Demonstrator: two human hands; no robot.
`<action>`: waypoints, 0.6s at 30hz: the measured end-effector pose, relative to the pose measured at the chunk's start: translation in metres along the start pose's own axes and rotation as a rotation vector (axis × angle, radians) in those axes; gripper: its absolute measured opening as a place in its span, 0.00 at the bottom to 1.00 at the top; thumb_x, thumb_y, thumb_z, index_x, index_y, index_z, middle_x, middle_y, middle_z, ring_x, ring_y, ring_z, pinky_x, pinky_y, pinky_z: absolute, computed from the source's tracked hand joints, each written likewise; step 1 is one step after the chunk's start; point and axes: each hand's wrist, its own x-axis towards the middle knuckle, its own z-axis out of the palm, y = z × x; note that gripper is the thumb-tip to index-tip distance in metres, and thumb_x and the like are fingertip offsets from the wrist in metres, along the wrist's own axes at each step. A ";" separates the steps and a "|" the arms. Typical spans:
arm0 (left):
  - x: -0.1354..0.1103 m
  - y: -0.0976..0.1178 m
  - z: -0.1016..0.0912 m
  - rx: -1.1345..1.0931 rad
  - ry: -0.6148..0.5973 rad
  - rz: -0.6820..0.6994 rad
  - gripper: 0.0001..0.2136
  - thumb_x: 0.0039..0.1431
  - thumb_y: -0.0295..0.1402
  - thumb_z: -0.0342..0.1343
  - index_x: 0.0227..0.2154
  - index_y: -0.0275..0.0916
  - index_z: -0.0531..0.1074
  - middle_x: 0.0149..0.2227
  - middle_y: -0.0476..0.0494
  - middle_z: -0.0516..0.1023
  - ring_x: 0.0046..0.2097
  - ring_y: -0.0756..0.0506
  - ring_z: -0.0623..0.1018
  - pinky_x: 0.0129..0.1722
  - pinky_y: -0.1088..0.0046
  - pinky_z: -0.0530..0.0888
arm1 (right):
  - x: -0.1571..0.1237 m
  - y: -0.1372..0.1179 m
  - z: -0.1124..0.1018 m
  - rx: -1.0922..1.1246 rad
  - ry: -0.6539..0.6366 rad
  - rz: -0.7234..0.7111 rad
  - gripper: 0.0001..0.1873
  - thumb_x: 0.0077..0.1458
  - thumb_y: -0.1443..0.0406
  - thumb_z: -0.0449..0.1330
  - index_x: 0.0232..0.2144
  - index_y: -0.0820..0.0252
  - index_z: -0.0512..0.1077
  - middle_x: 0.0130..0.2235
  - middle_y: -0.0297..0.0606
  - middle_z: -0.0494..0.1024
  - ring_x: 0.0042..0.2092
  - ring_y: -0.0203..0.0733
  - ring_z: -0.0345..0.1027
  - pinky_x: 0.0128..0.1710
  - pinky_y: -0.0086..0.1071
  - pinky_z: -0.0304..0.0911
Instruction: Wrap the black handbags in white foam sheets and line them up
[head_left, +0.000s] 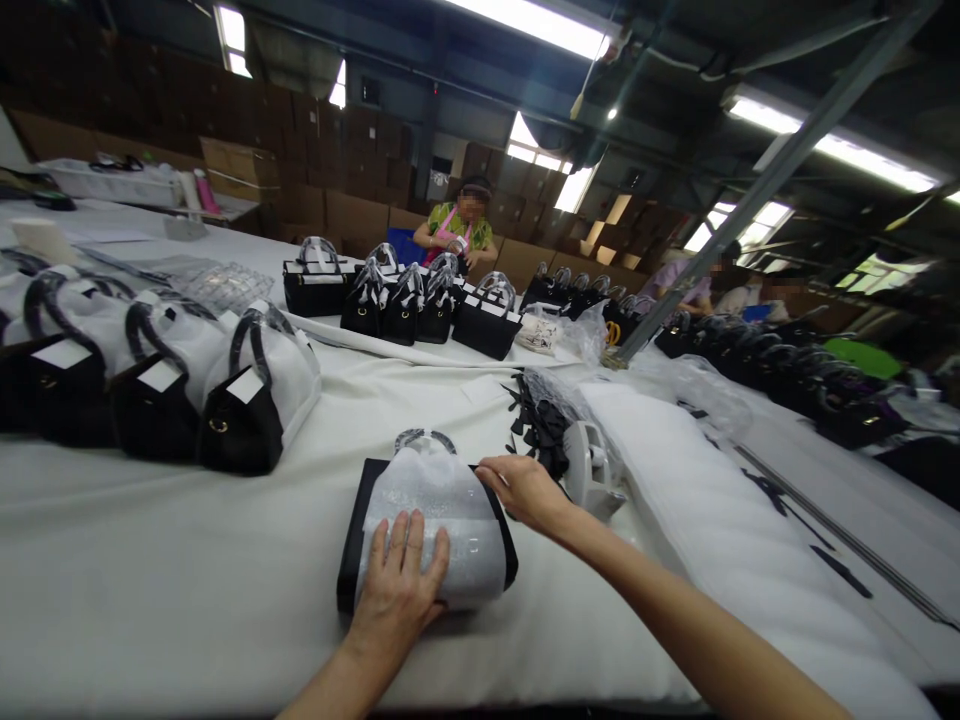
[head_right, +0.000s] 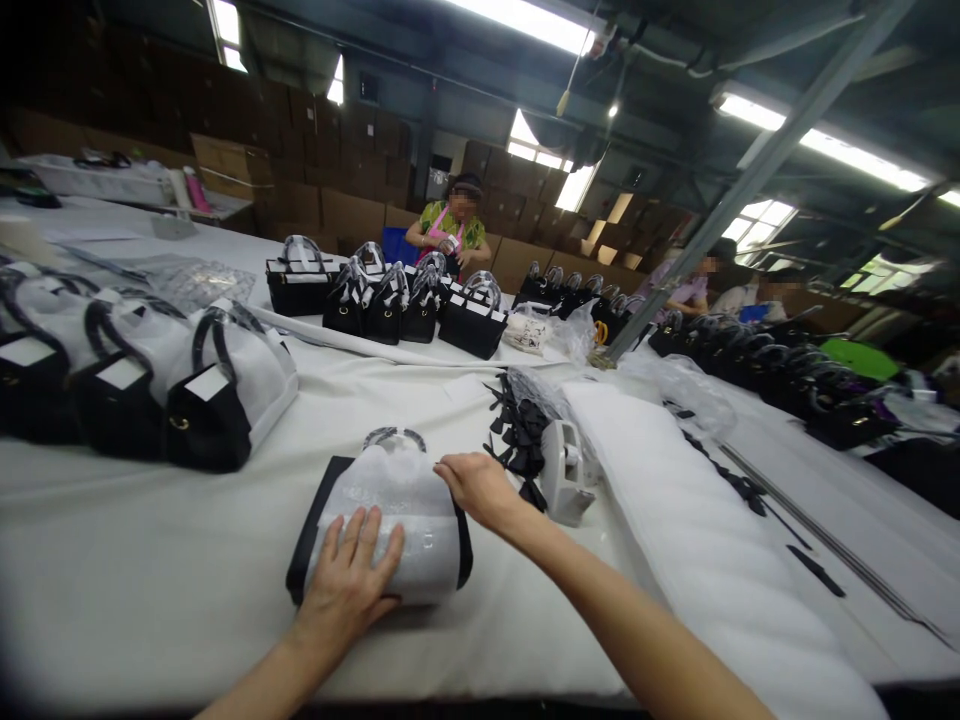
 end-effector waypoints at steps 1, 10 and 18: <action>0.000 0.000 0.000 0.003 -0.003 0.003 0.43 0.35 0.53 0.67 0.56 0.44 0.63 0.58 0.25 0.64 0.59 0.27 0.65 0.57 0.43 0.58 | -0.011 -0.010 0.007 0.036 0.003 -0.036 0.21 0.66 0.59 0.41 0.42 0.61 0.72 0.43 0.44 0.78 0.46 0.44 0.71 0.49 0.37 0.60; -0.001 -0.006 -0.007 0.018 -0.034 0.062 0.41 0.41 0.53 0.64 0.58 0.41 0.62 0.59 0.27 0.64 0.60 0.29 0.63 0.58 0.45 0.60 | -0.046 -0.049 0.063 0.023 -0.043 -0.061 0.28 0.64 0.61 0.41 0.63 0.68 0.54 0.65 0.50 0.52 0.66 0.50 0.44 0.62 0.51 0.46; -0.020 -0.047 -0.029 0.043 -0.058 -0.011 0.29 0.55 0.45 0.57 0.57 0.38 0.63 0.60 0.35 0.65 0.60 0.36 0.64 0.62 0.50 0.55 | -0.045 -0.049 0.059 0.056 -0.044 -0.036 0.28 0.64 0.60 0.41 0.64 0.66 0.52 0.66 0.48 0.50 0.66 0.50 0.43 0.61 0.57 0.43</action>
